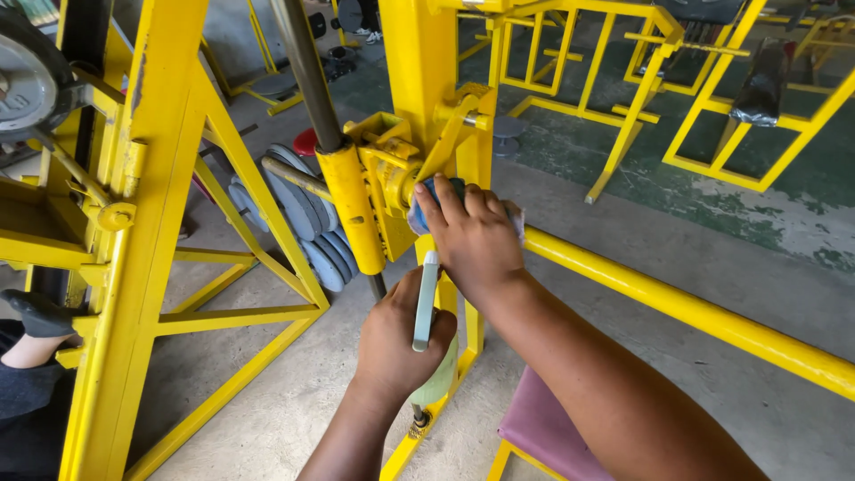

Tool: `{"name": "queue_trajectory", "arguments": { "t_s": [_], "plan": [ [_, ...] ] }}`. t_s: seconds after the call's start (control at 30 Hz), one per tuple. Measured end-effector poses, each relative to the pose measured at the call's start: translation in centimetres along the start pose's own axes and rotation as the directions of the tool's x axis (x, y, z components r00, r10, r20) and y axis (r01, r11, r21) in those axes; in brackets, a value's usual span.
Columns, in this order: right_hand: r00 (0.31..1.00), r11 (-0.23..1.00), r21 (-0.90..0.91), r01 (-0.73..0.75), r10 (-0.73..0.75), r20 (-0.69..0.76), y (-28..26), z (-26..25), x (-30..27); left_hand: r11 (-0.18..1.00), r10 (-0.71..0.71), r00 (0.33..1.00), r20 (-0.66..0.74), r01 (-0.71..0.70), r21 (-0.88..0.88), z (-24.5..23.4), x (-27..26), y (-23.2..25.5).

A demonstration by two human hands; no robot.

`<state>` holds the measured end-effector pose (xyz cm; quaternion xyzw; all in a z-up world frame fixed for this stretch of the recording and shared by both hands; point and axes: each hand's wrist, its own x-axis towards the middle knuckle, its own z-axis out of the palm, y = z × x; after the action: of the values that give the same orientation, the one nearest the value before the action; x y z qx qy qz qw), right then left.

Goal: Wiping down and cleaning various gym machines and benches with a spray bottle and cloth.

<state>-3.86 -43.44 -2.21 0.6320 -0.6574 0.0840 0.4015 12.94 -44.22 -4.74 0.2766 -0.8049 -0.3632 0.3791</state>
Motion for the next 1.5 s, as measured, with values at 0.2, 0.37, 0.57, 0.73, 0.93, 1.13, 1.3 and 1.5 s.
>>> {"name": "queue_trajectory", "arguments": {
  "t_s": [0.2,0.37,0.57,0.73,0.93,1.13,1.3,1.5],
  "plan": [
    [0.991,0.995,0.018,-0.095,0.093,0.091,2.2,-2.8,-2.1,0.997,0.021,0.997,0.069,-0.016,-0.071,1.9,-0.4,2.4],
    [0.973,0.983,-0.047,-0.177,0.182,0.145,4.3,-7.4,-6.1,0.993,0.089,0.985,0.148,-0.077,-0.088,4.9,-1.1,3.9],
    [0.968,0.975,-0.048,-0.218,0.222,0.115,7.8,-14.2,-12.5,0.977,0.160,0.934,0.319,-0.103,-0.187,9.0,-2.4,8.6],
    [0.945,0.951,-0.118,-0.287,0.302,0.128,10.0,-19.0,-17.5,0.929,0.289,0.844,0.452,-0.132,-0.347,12.5,-4.0,12.2],
    [0.933,0.921,-0.224,-0.317,0.346,0.099,12.0,-23.4,-22.6,0.869,0.446,0.758,0.476,-0.240,-0.432,16.7,-6.2,15.5],
    [0.914,0.885,-0.262,-0.384,0.404,0.026,13.6,-26.5,-27.3,0.825,0.534,0.678,0.505,-0.285,-0.488,20.3,-8.3,18.5],
    [0.860,0.835,-0.248,-0.492,0.510,0.013,15.0,-29.0,-30.8,0.794,0.583,0.624,0.520,-0.305,-0.525,21.8,-9.7,21.0],
    [0.800,0.769,-0.264,-0.583,0.599,-0.022,16.9,-31.8,-34.9,0.770,0.617,0.593,0.518,-0.316,-0.554,23.2,-10.7,23.1]
  ]
}}
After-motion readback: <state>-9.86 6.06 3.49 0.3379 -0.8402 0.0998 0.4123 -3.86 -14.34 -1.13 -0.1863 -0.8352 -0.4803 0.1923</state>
